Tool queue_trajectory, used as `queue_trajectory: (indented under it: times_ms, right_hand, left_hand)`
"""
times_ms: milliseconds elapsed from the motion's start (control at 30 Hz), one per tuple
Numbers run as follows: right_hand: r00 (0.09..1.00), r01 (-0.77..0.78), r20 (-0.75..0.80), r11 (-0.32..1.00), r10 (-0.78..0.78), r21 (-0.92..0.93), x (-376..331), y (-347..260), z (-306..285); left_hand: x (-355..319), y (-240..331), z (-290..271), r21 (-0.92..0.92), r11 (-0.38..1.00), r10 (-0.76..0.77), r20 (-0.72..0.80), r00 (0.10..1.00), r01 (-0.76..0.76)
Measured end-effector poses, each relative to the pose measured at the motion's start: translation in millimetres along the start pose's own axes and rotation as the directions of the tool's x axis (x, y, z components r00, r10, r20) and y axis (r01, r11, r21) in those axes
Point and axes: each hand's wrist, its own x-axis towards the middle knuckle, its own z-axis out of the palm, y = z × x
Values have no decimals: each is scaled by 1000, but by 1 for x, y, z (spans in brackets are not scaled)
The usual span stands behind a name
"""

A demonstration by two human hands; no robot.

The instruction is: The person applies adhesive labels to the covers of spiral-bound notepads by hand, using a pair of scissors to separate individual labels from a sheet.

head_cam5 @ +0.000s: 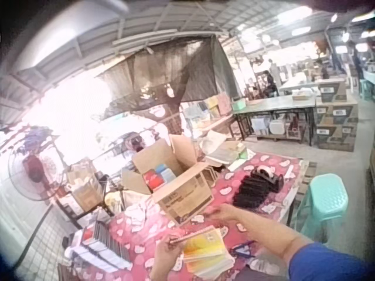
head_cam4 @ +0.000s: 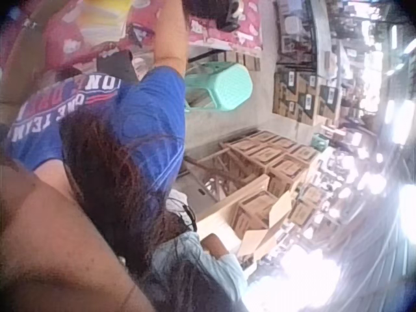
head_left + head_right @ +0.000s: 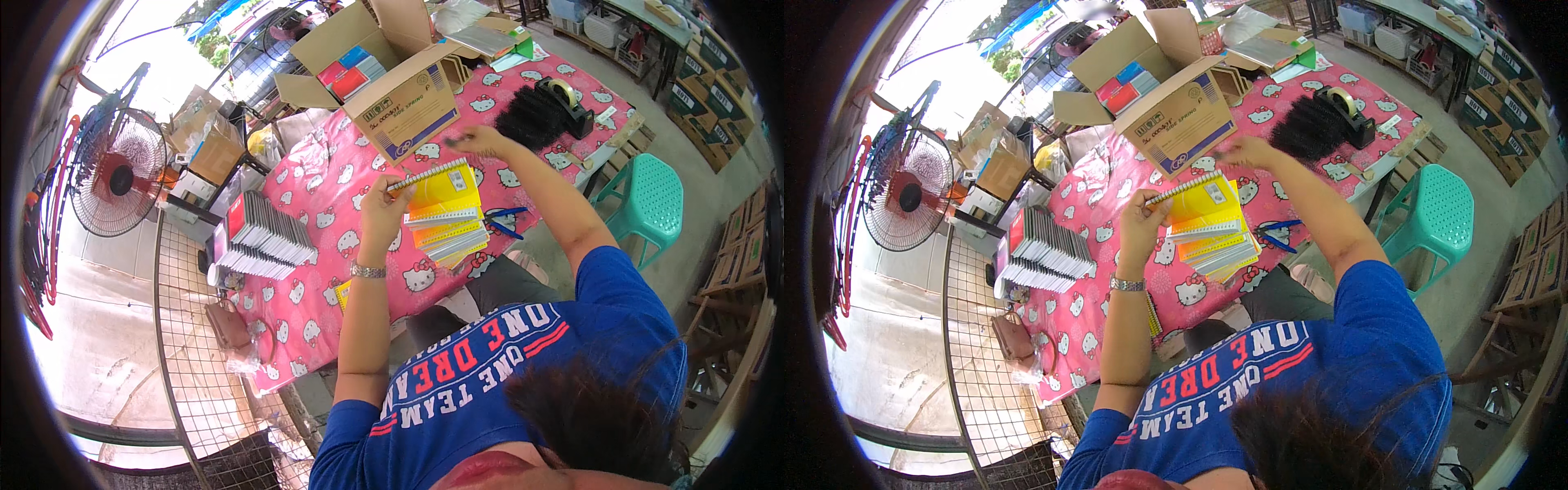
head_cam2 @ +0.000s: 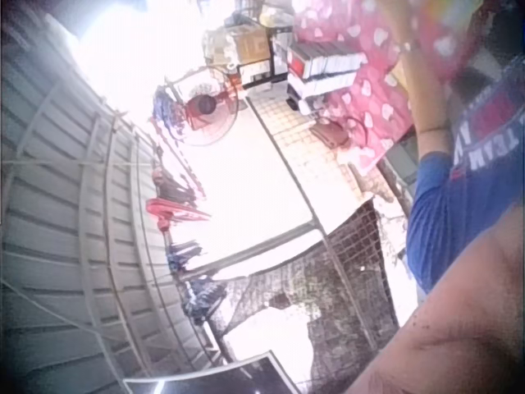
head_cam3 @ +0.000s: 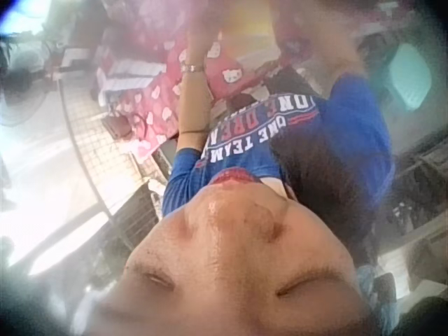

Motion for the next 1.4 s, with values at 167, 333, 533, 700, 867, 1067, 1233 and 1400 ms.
queue_trajectory:
  times_ms: [167, 333, 533, 700, 867, 1067, 1233, 1400]
  right_hand:
    - [950, -166, -312, 869, 14, -466, -83, 83, 91]
    - [913, 20, -321, 812, -253, -584, -161, 73, 126]
    - [843, -32, -537, 1000, 27, 1, -156, 38, 79]
    - [685, 464, -603, 883, -408, -70, -167, -104, 34]
    - [720, 488, -401, 824, -567, -289, -163, -142, 47]
    - [808, 401, -313, 855, -500, -330, -164, -145, 48]
    - [975, 22, 139, 700, -172, 714, -161, -144, 48]
    - [879, 328, -465, 839, -103, 434, -158, -81, 25]
  left_hand:
    - [-15, -3, 9, -111, 993, 23, -190, 982, -45]
    - [-21, -20, 8, 204, 975, -30, -260, 965, 85]
    - [-16, -17, 22, 90, 978, 206, -302, 931, -187]
    - [-21, -11, 19, 223, 971, 136, -236, 962, -83]
    - [-24, -18, 21, -105, 984, 106, -280, 954, -141]
    - [-24, -30, 19, -1, 999, 48, -263, 964, -50]
    - [-38, -26, 13, 160, 946, 324, -402, 856, -283]
    - [-78, 19, -73, 799, 557, 681, -286, 674, -224]
